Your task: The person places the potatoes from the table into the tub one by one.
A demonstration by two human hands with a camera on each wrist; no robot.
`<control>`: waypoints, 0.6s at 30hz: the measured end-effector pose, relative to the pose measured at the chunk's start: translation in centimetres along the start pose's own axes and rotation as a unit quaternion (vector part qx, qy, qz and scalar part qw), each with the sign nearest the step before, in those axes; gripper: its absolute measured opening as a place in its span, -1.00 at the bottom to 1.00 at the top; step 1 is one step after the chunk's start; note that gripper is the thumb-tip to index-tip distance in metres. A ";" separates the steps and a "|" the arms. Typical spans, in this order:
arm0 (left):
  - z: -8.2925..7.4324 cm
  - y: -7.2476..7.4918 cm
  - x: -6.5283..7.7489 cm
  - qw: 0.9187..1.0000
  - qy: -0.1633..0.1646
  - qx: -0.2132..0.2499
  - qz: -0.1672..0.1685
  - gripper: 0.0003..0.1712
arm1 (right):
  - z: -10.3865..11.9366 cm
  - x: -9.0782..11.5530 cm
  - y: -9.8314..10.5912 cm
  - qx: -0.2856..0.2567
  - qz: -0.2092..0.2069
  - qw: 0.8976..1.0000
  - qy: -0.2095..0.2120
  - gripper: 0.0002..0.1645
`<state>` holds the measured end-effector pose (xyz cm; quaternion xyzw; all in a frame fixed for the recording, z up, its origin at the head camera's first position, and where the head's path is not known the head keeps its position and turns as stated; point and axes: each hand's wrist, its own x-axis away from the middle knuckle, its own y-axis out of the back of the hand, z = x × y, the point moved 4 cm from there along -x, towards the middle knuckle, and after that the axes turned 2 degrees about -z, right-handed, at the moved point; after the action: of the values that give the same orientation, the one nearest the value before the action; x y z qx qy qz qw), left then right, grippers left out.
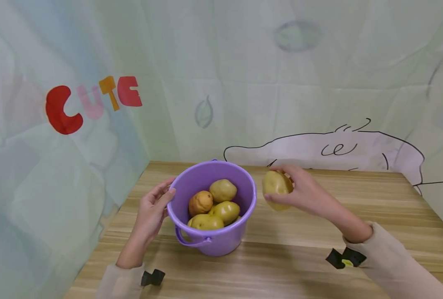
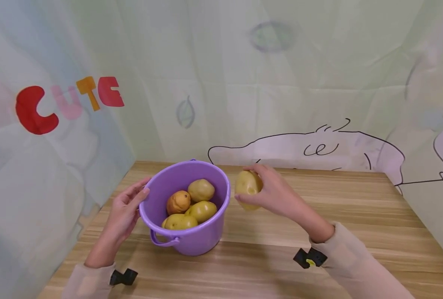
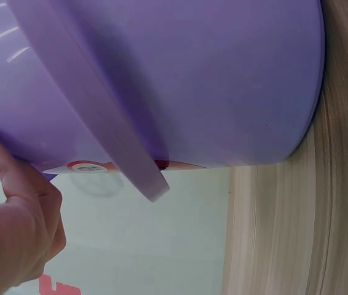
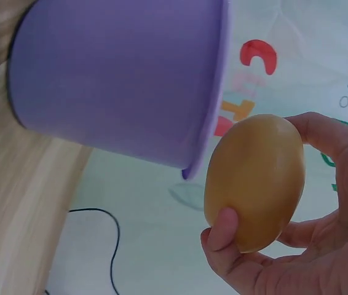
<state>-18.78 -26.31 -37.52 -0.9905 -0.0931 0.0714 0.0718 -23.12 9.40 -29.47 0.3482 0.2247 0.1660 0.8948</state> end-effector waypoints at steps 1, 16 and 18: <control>0.0 0.0 0.0 1.000 0.000 0.000 -0.001 -0.46 | 0.3 -0.2 0.0 -0.004 0.000 1.000 0.003 -0.20; 0.1 0.0 0.0 1.000 -0.006 0.004 0.001 -0.47 | 4.3 -2.1 -1.3 -0.030 0.009 0.998 0.053 -0.15; 0.1 0.0 0.0 1.000 -0.005 0.004 0.000 -0.47 | 4.4 -2.2 -1.7 -0.026 0.012 0.998 0.061 -0.15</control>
<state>-18.76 -26.27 -37.58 -0.9898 -0.0933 0.0772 0.0755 -22.41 4.79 -27.14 0.3168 0.2701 0.2037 0.8861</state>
